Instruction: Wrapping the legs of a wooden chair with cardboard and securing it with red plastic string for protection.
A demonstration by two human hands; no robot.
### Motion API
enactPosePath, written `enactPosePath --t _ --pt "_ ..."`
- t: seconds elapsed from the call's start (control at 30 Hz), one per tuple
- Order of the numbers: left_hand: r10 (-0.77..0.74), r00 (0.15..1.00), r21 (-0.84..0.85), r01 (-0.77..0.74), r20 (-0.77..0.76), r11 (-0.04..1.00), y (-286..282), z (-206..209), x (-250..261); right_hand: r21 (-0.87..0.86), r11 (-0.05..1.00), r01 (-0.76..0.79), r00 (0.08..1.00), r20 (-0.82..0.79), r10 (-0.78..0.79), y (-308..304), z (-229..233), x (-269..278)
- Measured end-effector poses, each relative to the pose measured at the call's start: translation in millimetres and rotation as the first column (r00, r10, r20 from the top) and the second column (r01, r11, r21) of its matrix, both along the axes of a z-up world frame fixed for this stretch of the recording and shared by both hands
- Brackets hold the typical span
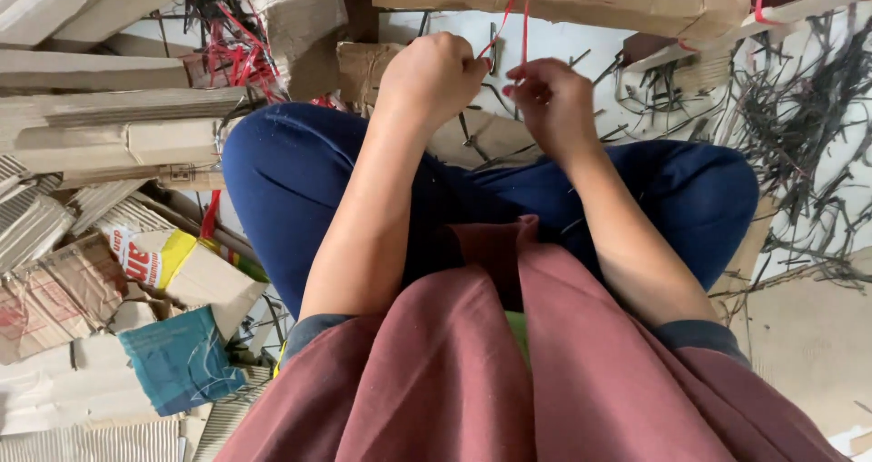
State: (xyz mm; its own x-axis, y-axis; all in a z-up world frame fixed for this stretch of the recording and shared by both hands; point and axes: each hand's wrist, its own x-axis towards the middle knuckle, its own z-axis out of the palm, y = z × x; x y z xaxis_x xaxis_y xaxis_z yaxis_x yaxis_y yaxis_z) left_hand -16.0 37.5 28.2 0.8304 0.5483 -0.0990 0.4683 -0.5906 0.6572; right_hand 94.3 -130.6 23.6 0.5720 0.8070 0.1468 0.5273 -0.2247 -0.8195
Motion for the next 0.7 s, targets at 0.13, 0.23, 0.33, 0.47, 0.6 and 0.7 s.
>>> enactPosePath --t 0.13,0.23,0.33,0.47,0.6,0.7 --pt "0.02 0.998 0.024 -0.019 -0.058 1.0 6.6 -2.7 -12.6 -0.38 0.892 -0.246 0.963 0.011 0.27 -8.7 -44.3 20.2" --pt "-0.005 0.997 0.054 0.009 -0.073 0.999 3.7 -21.2 -6.9 -0.775 0.623 -0.103 0.981 0.024 0.191 -28.0 -81.6 53.8" --pt "-0.098 0.972 0.102 0.122 -0.216 0.987 -17.9 -64.2 19.2 -0.873 0.484 0.056 0.984 0.131 0.122 -43.3 -78.2 81.4" --pt "-0.426 0.843 -0.031 0.441 -0.329 0.897 -76.8 -141.5 66.4 -0.686 0.691 0.229 0.95 0.001 -0.314 -49.1 -24.9 81.8" --pt "-0.614 0.784 -0.042 0.613 -0.089 0.789 -107.9 -151.8 88.6 -0.715 0.652 0.253 0.907 -0.059 -0.416 -54.1 4.8 66.6" --pt "-0.759 0.647 0.13 0.748 0.074 0.651 -131.2 -168.9 110.7 -0.719 0.647 0.255 0.923 -0.018 -0.384 -53.6 5.3 57.5"
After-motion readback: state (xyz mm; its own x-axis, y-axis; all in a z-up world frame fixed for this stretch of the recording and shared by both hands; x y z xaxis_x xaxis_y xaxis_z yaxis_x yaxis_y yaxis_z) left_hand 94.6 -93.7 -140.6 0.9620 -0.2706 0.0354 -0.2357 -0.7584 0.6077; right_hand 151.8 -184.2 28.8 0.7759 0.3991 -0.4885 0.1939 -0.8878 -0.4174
